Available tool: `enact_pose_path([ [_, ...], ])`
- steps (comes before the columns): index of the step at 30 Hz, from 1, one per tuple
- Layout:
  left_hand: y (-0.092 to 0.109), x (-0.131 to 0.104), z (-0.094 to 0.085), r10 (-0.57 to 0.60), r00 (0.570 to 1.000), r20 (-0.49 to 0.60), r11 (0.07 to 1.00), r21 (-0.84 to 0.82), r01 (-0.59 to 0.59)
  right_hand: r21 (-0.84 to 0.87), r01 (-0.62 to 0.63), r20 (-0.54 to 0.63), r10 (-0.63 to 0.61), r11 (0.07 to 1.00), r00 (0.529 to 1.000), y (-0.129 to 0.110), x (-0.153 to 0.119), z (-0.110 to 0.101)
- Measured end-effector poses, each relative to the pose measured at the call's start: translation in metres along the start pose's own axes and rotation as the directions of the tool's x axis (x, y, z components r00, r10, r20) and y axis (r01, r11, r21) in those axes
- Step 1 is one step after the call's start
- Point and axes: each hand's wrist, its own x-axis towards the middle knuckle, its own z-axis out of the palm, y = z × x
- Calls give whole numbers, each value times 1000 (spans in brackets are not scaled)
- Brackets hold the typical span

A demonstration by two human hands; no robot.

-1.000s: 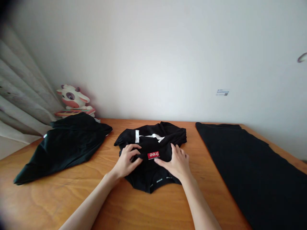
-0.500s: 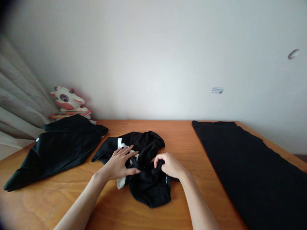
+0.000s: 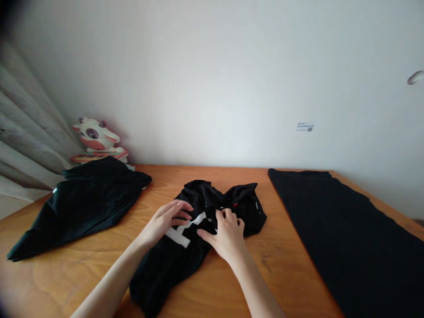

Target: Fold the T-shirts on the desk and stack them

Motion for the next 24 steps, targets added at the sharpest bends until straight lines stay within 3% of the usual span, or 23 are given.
enact_pose_path([
  [2,-5,4,-12,216,964,-159,940,302,-160,17,37,69,-39,999,997,5,2,1],
  [3,-8,6,-16,320,933,-166,858,469,-210,47,64,100,-68,997,993,9,4,1],
  [4,-12,7,-19,386,915,-113,758,604,-245,85,98,127,-108,992,986,14,6,2],
  [6,-16,7,-19,381,922,67,580,760,-294,149,169,144,-191,974,971,26,13,3],
  [8,-15,3,-15,306,936,176,486,816,-313,120,187,38,-192,975,981,42,20,3],
  [10,-9,-1,-7,256,951,176,482,829,-283,20,88,-179,-83,996,980,59,25,3],
  [12,-2,-5,2,210,961,182,519,812,-267,-35,-72,-369,54,997,928,76,28,2],
  [14,0,-7,9,219,948,229,514,799,-311,-5,-131,-437,115,991,892,89,29,4],
  [17,-7,-3,12,381,900,213,421,826,-374,116,6,-403,41,993,914,96,32,9],
  [19,-15,1,8,461,877,134,378,865,-331,200,101,-341,-27,975,940,92,33,13],
  [24,-22,3,-1,358,931,67,333,923,-194,346,185,-156,-137,920,978,74,33,10],
])
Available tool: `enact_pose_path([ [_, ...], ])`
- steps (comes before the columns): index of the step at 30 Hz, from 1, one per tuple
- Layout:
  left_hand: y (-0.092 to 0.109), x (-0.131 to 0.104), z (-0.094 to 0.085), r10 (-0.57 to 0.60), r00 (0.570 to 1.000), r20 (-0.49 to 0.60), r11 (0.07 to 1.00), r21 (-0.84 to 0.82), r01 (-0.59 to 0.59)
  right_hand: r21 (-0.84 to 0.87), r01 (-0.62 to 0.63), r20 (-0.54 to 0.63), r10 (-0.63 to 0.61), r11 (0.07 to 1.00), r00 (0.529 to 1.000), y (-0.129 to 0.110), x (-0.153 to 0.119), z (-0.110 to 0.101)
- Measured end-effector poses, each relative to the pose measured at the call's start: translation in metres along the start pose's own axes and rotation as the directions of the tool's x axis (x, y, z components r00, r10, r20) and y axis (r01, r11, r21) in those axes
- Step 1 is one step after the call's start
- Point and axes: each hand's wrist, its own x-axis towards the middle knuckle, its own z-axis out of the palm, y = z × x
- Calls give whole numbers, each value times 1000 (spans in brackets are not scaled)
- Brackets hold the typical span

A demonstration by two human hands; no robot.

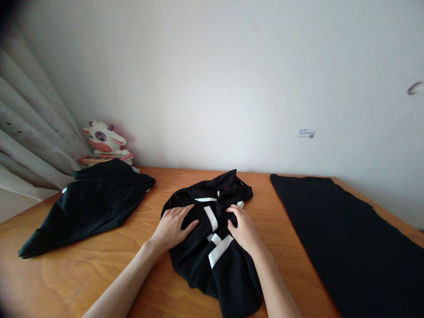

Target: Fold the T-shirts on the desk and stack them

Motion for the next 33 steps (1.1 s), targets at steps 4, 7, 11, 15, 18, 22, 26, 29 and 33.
enact_pose_path([
  [4,12,-1,-13,-113,989,91,994,14,112,61,34,170,-44,998,985,-9,-1,-14],
  [7,17,-1,-18,-156,976,153,988,8,157,-115,-3,128,18,993,992,-2,-2,-31],
  [11,7,0,-11,-6,1000,-9,997,-77,6,-426,-167,-205,85,889,975,13,-4,-43],
  [15,-3,0,0,120,991,-61,991,-48,-123,-394,-46,-239,-54,918,969,14,-6,-35],
  [18,-1,-1,2,56,998,34,998,-2,-56,-378,-28,-129,-23,925,991,11,-5,-31],
  [22,4,1,-8,-157,988,17,974,171,151,-261,-341,-325,251,903,912,13,-1,-40],
  [26,-2,1,-16,-281,959,-18,928,248,277,95,-549,-549,504,830,667,12,3,-53],
  [29,-12,1,-13,-224,972,-76,959,163,234,256,-546,-504,592,798,629,12,3,-58],
  [33,-25,4,0,-225,974,-39,974,5,225,209,-623,-320,655,754,685,23,2,-59],
])
